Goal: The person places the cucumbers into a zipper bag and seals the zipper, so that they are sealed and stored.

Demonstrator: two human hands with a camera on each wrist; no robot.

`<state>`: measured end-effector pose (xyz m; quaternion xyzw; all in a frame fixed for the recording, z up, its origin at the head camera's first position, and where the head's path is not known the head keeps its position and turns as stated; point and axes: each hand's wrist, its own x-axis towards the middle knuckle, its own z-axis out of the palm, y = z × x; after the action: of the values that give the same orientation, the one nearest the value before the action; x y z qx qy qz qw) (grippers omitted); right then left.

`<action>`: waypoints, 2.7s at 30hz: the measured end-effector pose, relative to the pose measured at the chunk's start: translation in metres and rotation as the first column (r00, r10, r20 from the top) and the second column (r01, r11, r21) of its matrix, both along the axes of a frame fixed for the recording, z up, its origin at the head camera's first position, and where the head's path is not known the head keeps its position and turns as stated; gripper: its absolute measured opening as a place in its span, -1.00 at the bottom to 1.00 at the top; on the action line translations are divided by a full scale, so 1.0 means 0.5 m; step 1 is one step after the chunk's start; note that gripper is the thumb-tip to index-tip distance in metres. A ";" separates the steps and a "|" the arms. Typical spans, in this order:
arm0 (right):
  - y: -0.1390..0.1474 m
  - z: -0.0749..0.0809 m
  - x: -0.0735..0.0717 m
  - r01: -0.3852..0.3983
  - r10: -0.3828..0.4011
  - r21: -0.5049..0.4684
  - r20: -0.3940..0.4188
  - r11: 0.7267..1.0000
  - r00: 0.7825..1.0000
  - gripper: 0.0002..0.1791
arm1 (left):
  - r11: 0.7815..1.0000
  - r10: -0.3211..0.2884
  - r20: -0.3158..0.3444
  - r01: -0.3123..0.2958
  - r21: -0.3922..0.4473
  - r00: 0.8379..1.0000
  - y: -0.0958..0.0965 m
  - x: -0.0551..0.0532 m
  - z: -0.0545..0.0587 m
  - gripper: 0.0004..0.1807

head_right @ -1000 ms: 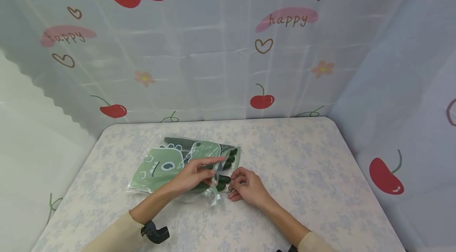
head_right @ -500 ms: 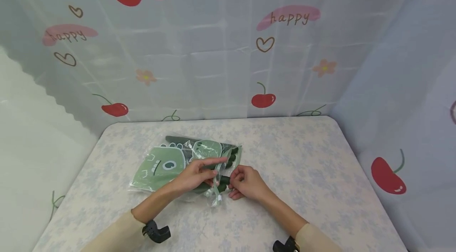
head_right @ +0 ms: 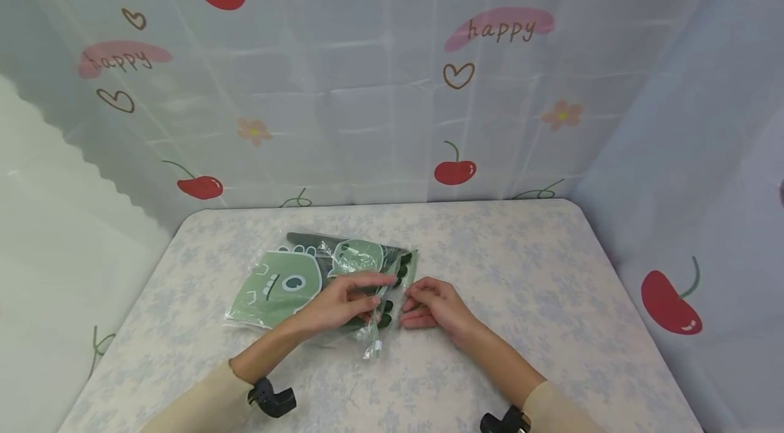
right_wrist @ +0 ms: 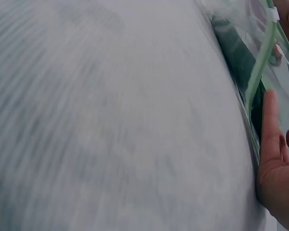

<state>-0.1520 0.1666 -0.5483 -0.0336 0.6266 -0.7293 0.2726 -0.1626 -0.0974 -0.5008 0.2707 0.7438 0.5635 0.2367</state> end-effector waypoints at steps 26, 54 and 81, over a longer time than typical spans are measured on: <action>0.087 0.018 0.034 -0.077 0.081 0.115 -0.035 0.990 0.996 -0.53 | 0.902 -0.271 -0.414 0.080 -0.424 0.869 0.034 0.023 0.022 -0.59; -0.033 0.001 0.124 -0.333 0.327 0.074 0.078 0.940 0.942 -0.67 | 0.885 -0.300 -0.614 -0.027 -0.464 0.730 -0.038 0.126 -0.040 -0.64; -0.022 0.017 0.099 -0.119 0.118 0.184 0.014 0.976 0.993 -0.76 | 0.948 -0.226 -0.608 0.027 -0.317 0.761 -0.010 0.127 -0.040 -0.95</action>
<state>-0.1024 0.1559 -0.5400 -0.0445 0.6879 -0.6507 0.3185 -0.0992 -0.1022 -0.5206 0.4580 0.8335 0.3056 0.0453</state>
